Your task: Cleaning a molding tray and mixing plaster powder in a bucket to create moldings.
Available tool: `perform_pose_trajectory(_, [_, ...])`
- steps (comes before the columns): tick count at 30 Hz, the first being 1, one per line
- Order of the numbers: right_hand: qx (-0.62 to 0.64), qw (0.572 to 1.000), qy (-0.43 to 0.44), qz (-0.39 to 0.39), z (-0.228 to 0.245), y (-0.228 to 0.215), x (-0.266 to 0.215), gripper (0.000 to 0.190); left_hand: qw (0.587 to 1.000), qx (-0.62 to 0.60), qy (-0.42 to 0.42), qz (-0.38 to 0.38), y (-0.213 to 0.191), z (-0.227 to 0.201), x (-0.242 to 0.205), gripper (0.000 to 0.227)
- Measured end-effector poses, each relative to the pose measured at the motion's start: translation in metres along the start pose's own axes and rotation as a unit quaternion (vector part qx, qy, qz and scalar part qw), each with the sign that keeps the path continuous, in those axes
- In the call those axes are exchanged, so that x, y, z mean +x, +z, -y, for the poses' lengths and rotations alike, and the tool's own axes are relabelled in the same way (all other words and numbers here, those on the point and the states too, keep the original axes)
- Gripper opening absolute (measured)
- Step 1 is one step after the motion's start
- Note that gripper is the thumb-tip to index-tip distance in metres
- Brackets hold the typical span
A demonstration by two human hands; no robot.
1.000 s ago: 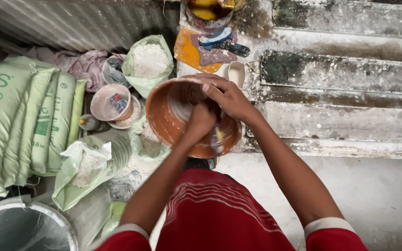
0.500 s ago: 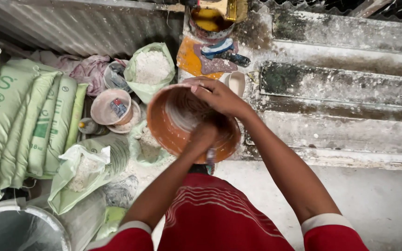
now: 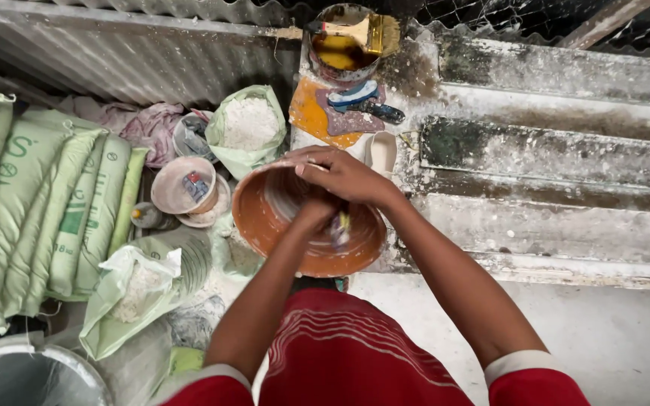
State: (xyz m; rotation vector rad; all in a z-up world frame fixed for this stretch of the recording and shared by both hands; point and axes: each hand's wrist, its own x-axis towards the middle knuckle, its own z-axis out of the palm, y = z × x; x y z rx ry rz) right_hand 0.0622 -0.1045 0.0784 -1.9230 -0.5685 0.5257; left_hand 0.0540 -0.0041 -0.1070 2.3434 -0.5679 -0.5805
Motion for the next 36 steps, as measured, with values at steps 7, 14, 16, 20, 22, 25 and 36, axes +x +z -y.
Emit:
perform_pose_trajectory(7, [-0.037, 0.999, -0.031, 0.017, -0.008, -0.013, 0.004, 0.052, 0.999, 0.026, -0.002, 0.042, -0.006, 0.005, -0.011, 0.039])
perform_pose_trajectory(14, [-0.013, 0.999, -0.041, 0.032, -0.003, -0.009, -0.002, 0.054, 0.998, 0.023, -0.017, -0.047, 0.033, 0.022, -0.025, 0.037])
perform_pose_trajectory(16, [-0.049, 0.994, -0.079, 0.05, -0.001, -0.015, 0.004, 0.053, 0.985, 0.135, -0.106, 0.024, -0.007, 0.0, -0.03, 0.036])
perform_pose_trajectory(20, [-0.022, 0.997, -0.067, 0.029, 0.003, -0.006, 0.011, 0.052, 0.996, 0.072, -0.048, 0.009, 0.0, 0.007, -0.049, 0.039])
perform_pose_trajectory(22, [-0.03, 0.996, -0.074, 0.028, 0.007, -0.002, 0.012, 0.052, 0.992, 0.119, -0.036, 0.006, 0.027, 0.023, -0.059, 0.032])
perform_pose_trajectory(25, [-0.016, 0.997, -0.066, 0.027, 0.006, 0.003, 0.02, 0.049, 0.983, 0.183, -0.023, -0.007, 0.029, 0.03, -0.057, 0.027])
perform_pose_trajectory(36, [-0.096, 0.992, -0.064, -0.06, 0.011, 0.012, 0.028, 0.044, 0.986, 0.11, -0.124, -0.024, -0.009, 0.012, -0.065, 0.03])
